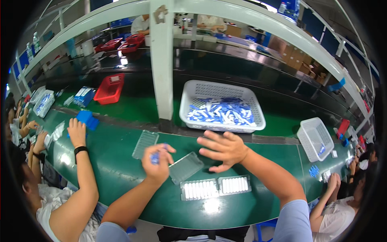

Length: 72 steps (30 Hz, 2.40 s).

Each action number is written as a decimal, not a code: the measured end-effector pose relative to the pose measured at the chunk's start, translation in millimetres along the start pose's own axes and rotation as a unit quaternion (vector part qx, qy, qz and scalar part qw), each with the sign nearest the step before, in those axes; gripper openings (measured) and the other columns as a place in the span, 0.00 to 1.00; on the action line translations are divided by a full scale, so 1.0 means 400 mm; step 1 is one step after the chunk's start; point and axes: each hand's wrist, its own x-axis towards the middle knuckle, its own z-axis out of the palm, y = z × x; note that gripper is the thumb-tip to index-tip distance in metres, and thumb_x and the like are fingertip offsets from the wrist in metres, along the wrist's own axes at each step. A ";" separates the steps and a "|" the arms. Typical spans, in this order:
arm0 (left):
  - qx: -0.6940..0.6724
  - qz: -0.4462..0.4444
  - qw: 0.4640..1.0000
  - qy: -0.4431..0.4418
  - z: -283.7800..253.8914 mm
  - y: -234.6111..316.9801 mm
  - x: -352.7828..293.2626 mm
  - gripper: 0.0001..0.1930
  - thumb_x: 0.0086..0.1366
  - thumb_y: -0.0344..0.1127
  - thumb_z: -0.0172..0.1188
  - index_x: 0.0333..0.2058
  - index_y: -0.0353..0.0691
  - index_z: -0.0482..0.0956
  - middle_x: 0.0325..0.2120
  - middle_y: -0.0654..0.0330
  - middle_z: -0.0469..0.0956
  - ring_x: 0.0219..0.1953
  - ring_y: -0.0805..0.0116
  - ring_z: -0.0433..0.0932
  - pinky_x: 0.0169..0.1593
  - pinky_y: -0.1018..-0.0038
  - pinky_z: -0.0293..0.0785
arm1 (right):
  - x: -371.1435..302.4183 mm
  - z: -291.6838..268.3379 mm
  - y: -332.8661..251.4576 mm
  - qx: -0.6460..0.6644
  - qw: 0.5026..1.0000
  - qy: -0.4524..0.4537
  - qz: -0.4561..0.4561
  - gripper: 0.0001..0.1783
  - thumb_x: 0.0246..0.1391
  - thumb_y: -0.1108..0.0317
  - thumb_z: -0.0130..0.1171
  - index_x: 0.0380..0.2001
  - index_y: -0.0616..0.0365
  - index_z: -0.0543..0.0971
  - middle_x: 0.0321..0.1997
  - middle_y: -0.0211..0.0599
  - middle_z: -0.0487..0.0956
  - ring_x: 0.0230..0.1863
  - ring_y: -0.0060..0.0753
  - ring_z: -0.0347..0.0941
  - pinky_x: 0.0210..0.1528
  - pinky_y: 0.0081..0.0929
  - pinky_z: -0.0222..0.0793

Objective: The person takes components from a basket, removes their blue backings by hand, and places the white strips into slots of clear plastic trays.

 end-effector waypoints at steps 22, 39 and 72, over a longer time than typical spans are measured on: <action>0.055 0.058 0.995 -0.052 0.019 -0.017 -0.008 0.06 0.75 0.25 0.49 0.47 0.32 0.67 0.33 0.46 0.81 0.20 0.75 0.74 0.26 0.77 0.75 | 0.004 -0.056 -0.036 0.256 0.933 -0.013 0.252 0.49 0.36 0.50 0.78 0.63 0.52 0.71 0.42 0.31 0.80 0.47 0.39 0.78 0.79 0.64 0.37; 0.014 -0.021 0.999 -0.027 0.027 -0.025 -0.022 0.06 0.74 0.24 0.51 0.48 0.32 0.70 0.33 0.50 0.82 0.20 0.77 0.73 0.25 0.80 0.72 | -0.237 -0.270 -0.292 0.693 0.387 0.361 0.489 0.51 0.42 0.68 0.80 0.69 0.53 0.64 0.66 0.53 0.67 0.59 0.56 0.75 0.48 0.47 0.86; -0.030 -0.126 0.989 -0.065 0.044 0.047 0.001 0.07 0.77 0.32 0.51 0.47 0.35 0.69 0.34 0.52 0.80 0.19 0.79 0.71 0.21 0.82 0.63 | -0.085 -0.242 -0.526 0.332 0.846 0.000 0.419 0.20 0.47 0.64 0.74 0.44 0.53 0.83 0.47 0.32 0.82 0.50 0.37 0.76 0.52 0.36 0.66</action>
